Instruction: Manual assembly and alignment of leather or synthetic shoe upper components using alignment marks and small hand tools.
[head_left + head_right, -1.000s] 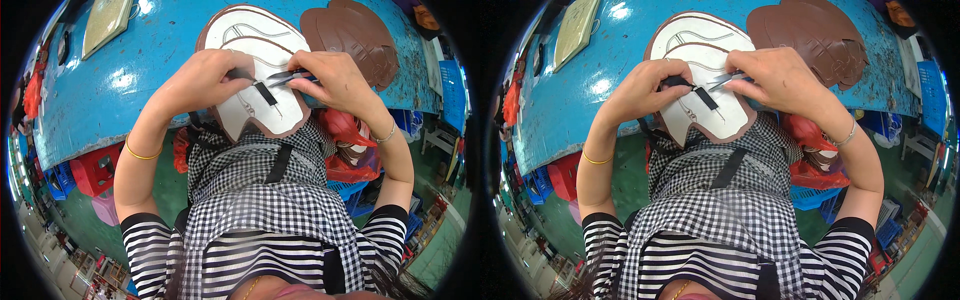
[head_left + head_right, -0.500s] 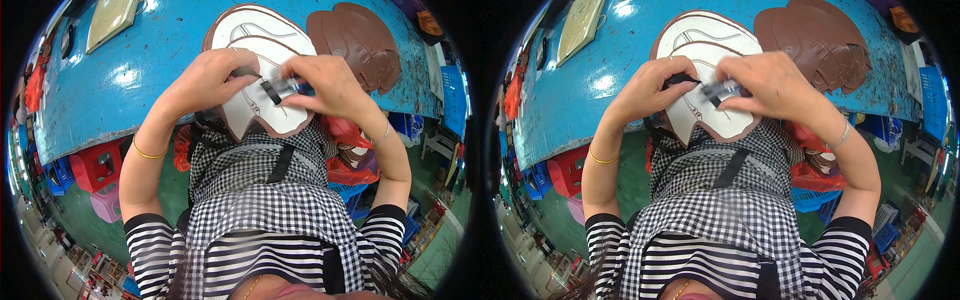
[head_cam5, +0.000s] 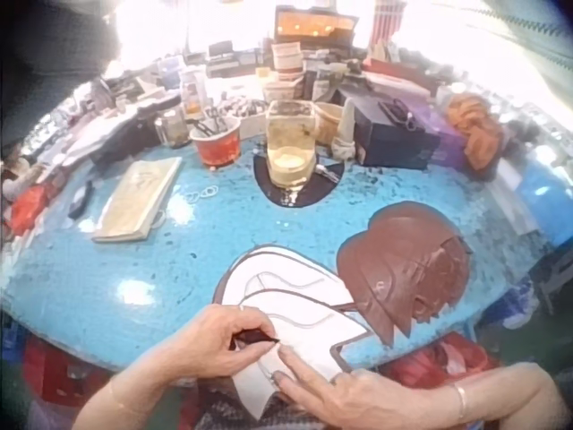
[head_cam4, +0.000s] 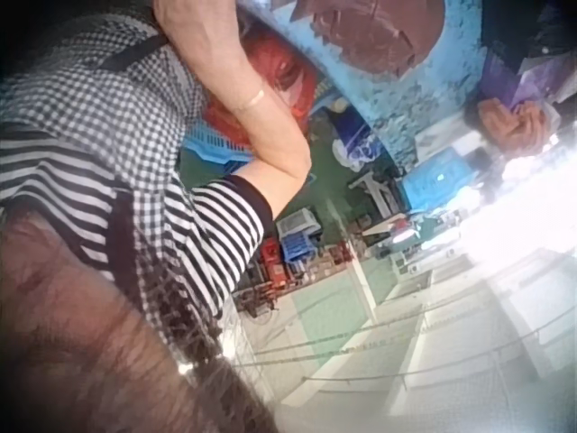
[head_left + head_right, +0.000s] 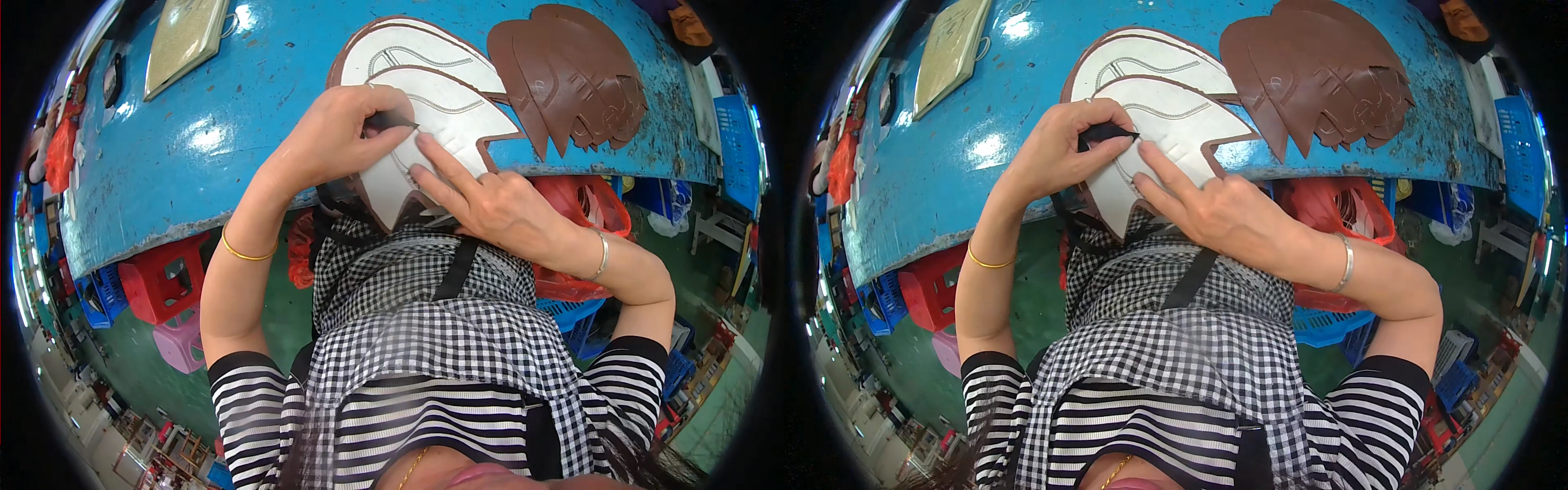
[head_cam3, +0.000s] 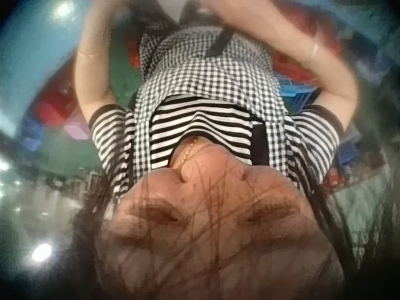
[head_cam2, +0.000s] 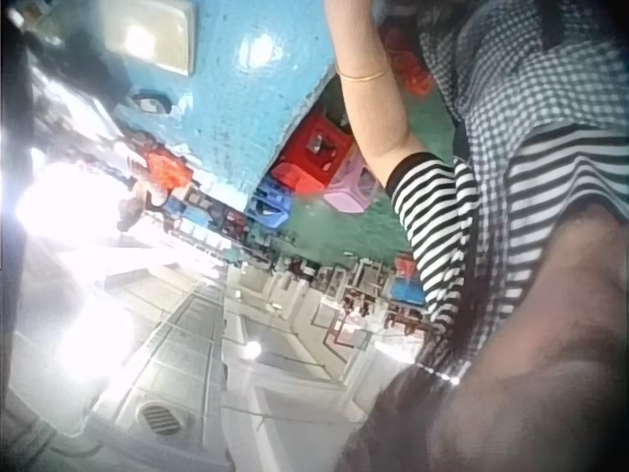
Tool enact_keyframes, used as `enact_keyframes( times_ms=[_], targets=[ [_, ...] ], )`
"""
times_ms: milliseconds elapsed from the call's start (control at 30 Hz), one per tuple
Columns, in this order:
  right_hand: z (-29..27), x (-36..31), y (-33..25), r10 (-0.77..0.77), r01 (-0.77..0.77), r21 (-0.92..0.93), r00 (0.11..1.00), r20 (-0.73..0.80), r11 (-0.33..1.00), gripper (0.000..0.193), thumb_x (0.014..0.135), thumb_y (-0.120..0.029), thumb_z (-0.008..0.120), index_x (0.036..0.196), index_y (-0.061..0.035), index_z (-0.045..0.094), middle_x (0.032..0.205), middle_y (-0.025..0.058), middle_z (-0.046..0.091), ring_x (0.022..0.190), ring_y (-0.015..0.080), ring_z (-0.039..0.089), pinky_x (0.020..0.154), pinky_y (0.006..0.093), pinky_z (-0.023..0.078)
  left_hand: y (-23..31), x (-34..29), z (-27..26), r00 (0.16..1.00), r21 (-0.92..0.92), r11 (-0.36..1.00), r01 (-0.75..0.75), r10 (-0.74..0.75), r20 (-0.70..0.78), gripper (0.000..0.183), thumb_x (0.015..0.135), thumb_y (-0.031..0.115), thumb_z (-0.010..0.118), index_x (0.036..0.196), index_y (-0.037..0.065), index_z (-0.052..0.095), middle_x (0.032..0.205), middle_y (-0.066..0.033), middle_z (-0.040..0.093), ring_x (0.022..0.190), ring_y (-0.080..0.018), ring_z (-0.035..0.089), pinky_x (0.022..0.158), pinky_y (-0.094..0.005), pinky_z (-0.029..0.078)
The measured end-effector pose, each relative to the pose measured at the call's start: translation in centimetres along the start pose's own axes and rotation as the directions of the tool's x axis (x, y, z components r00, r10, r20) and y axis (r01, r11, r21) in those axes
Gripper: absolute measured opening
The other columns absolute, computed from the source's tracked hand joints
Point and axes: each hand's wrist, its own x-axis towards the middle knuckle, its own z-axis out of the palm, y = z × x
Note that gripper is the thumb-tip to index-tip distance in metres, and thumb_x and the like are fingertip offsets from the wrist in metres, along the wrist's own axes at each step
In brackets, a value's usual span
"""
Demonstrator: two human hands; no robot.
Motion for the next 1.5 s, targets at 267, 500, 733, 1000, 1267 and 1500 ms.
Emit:
enact_keyframes(
  times_ms=[267,500,733,1000,1267,1500],
  targets=[
    [0.2,-1.5,2.7,0.029,0.004,0.182,0.984,-0.177,0.983,0.042,0.081,-0.008,0.064,0.122,-0.0083,0.064,0.128,0.0214,0.064,0.050,0.0137,0.058,0.049,0.0271,0.050,-1.3,-0.1,-1.8,0.996,-0.493,0.866,0.080,-0.053,0.068,0.012,0.089,0.011,0.067,0.094,0.000,0.066,0.085,-0.0030,0.067,0.077,-0.0117,0.061,0.072,-0.0249,0.049],
    [-2.2,-3.0,6.6,0.918,-0.132,0.983,0.358,0.169,-0.129,0.016,0.096,-0.022,0.067,0.098,-0.0068,0.066,0.079,-0.0039,0.063,0.060,0.0042,0.055,0.052,0.0207,0.043,-1.9,-0.4,-8.8,0.975,-0.579,0.812,0.068,-0.178,-0.135,0.021,0.098,0.022,0.063,0.105,0.003,0.069,0.073,0.0014,0.059,0.065,-0.0054,0.051,0.060,-0.0218,0.041],
    [-2.7,-8.7,12.8,0.965,-0.313,0.914,0.127,-0.229,0.258,0.037,0.099,-0.012,0.060,0.132,0.0002,0.050,0.090,0.0000,0.056,0.065,0.0028,0.043,0.057,0.0198,0.035,1.4,2.9,-6.4,0.993,-0.126,0.988,0.084,-0.072,0.096,0.012,0.094,0.012,0.067,0.090,0.001,0.065,0.071,0.0029,0.061,0.068,-0.0032,0.055,0.065,-0.0201,0.044],
    [-3.7,-5.7,9.5,0.792,-0.329,0.901,0.610,-0.025,0.282,0.020,0.102,-0.013,0.052,0.119,-0.0020,0.048,0.085,0.0011,0.059,0.067,0.0029,0.048,0.058,0.0199,0.039,1.4,4.8,-3.4,0.944,-0.224,0.965,0.138,-0.060,0.325,0.008,0.087,0.006,0.068,0.086,-0.001,0.065,0.073,0.0002,0.065,0.067,-0.0038,0.057,0.063,-0.0201,0.047],
    [-2.6,1.2,9.0,0.256,-0.178,0.633,0.966,-0.034,0.754,0.011,0.083,-0.012,0.070,0.093,-0.0105,0.065,0.075,0.0092,0.064,0.065,0.0264,0.063,0.056,0.0327,0.047,1.3,4.9,-1.8,0.977,0.010,1.000,0.010,-0.012,0.212,0.008,0.081,0.009,0.069,0.083,0.001,0.067,0.067,-0.0030,0.064,0.060,-0.0092,0.056,0.060,-0.0255,0.047],
    [-1.4,2.8,10.0,0.043,0.011,0.486,0.994,-0.100,0.874,0.013,0.083,-0.018,0.072,0.094,-0.0139,0.065,0.069,0.0050,0.062,0.062,0.0256,0.061,0.053,0.0363,0.045,1.8,4.7,-2.5,0.976,0.247,0.964,-0.095,0.041,0.216,0.014,0.079,0.015,0.073,0.083,0.002,0.069,0.070,-0.0082,0.068,0.061,-0.0175,0.061,0.060,-0.0312,0.047]
  ],
)
